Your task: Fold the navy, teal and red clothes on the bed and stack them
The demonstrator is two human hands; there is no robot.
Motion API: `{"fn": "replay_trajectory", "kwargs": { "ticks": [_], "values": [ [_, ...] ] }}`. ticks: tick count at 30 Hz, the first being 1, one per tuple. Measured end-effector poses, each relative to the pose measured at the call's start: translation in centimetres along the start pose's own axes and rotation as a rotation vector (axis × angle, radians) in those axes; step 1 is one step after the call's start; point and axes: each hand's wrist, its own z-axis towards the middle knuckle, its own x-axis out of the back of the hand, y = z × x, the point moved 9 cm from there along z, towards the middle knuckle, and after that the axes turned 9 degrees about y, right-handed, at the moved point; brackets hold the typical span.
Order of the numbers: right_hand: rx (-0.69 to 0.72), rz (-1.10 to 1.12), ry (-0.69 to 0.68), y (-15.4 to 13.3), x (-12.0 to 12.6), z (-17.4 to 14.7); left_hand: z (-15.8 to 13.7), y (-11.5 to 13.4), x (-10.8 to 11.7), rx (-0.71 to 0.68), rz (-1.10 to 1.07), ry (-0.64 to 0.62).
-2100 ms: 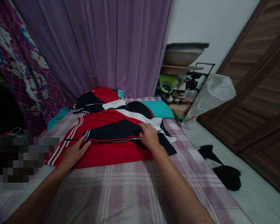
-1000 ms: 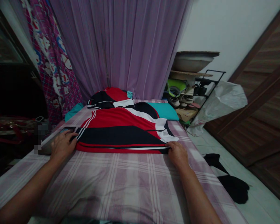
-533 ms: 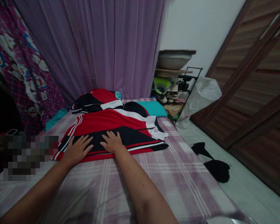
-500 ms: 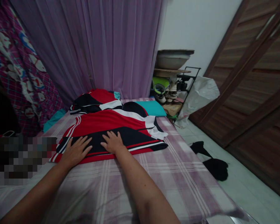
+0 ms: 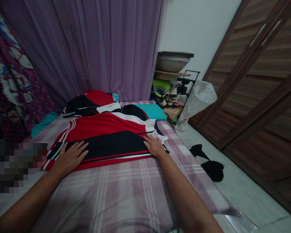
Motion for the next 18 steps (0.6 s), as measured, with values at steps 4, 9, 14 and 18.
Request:
{"fn": "replay_trajectory", "kwargs": {
  "ticks": [4, 9, 14, 18],
  "values": [
    [0.004, 0.039, 0.191, -0.4, 1.5, -0.4, -0.5, 0.4, 0.7, 0.010, -0.030, 0.011],
    [0.185, 0.110, 0.225, -6.5, 1.5, 0.2, -0.5, 0.8, 1.1, 0.032, -0.053, -0.021],
    [0.284, 0.179, 0.154, -16.5, 0.7, 3.1, -0.4, 1.2, 1.3, 0.017, -0.063, -0.067],
    [0.310, 0.132, -0.014, -20.0, -2.5, 4.3, -0.7, 1.6, 1.3, -0.005, -0.064, -0.091]
  ]
}}
